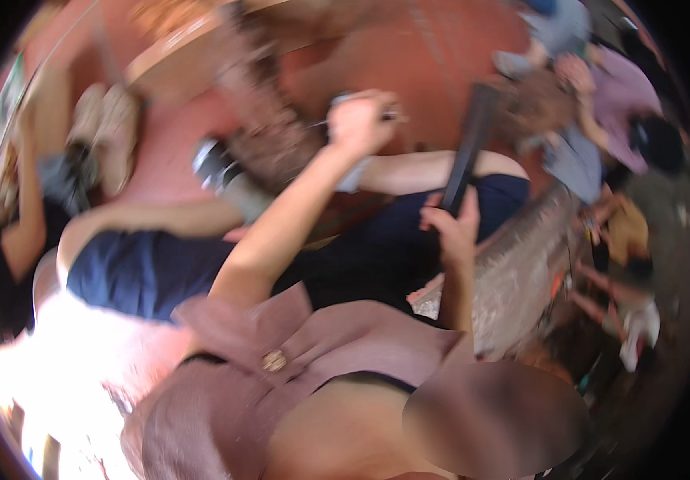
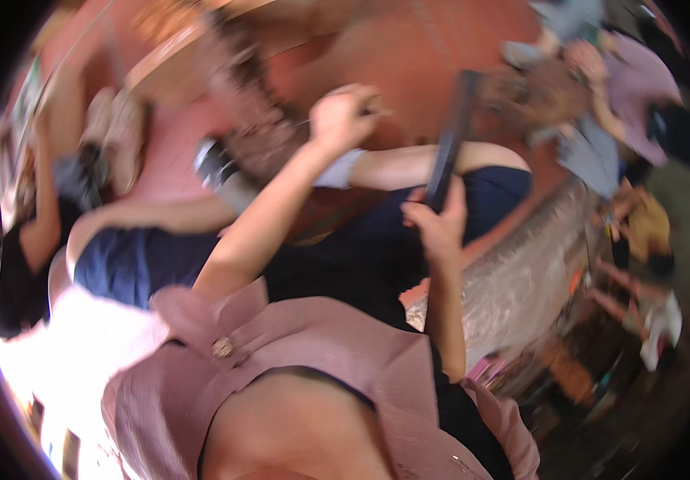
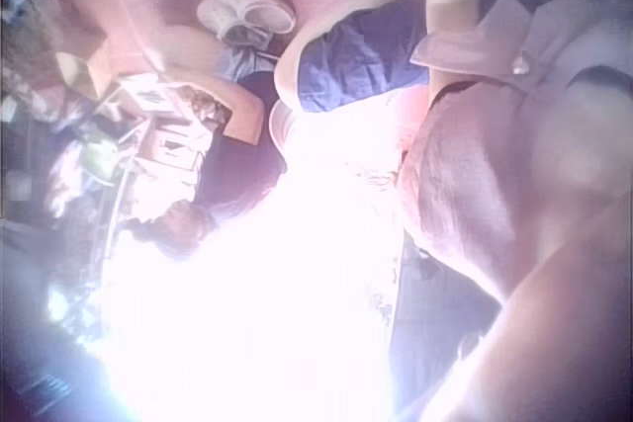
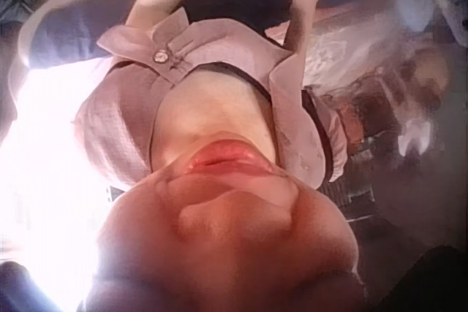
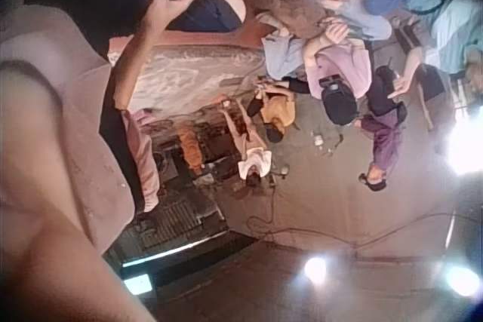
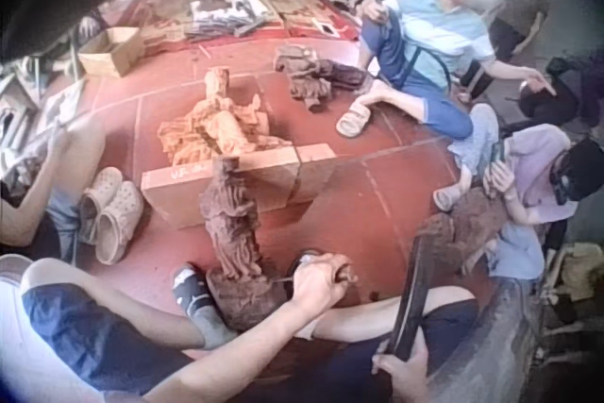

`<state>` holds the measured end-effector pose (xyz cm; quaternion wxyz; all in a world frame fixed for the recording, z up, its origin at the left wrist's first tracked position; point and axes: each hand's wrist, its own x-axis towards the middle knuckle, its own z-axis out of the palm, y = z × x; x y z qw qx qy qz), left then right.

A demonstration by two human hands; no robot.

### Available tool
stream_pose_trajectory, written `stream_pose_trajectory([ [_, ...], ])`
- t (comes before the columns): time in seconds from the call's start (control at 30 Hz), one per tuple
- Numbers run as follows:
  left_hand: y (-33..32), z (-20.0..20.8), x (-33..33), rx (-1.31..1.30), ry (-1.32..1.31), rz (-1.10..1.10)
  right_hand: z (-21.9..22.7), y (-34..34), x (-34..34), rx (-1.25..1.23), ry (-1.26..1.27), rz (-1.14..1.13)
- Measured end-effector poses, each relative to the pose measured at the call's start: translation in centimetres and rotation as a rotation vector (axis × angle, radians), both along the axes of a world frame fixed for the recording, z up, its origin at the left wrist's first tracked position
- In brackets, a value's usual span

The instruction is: The person is carving a wooden sculpture using a chisel and mallet. They repeatedly strike the chisel to shape the wood, occasionally adjusting their grip and the position of the sculpture.

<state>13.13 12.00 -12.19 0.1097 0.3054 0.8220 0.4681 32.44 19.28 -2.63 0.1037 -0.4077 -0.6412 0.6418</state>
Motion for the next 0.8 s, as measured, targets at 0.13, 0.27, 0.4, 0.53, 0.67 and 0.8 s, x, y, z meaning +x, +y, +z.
stream_pose_trajectory([
  [0.13,-0.3,-1.6,-2.1,0.018,-0.211,-0.035,0.1,0.2,-2.4,-0.035,0.063,-0.006],
  [0.27,0.8,-0.6,-2.3,-0.038,-0.121,0.091,0.2,0.8,-1.6,0.305,-0.08,0.184],
  [0.4,1.3,-3.0,-1.8,-0.015,-0.067,0.066,1.1,0.3,-1.3,0.396,-0.242,0.409],
  [0.53,1.4,-1.9,-1.4,-0.133,-0.07,0.028,-0.1,-1.0,-0.7,0.289,-0.261,0.32],
  [0.67,1.2,-2.1,-1.6,-0.116,-0.059,0.036,-0.7,-0.3,-0.4,0.307,-0.273,0.397],
  [0.8,1.5,-2.1,-1.9,-0.171,-0.063,0.031,-1.6,-0.8,-0.5,0.324,-0.175,0.306],
])
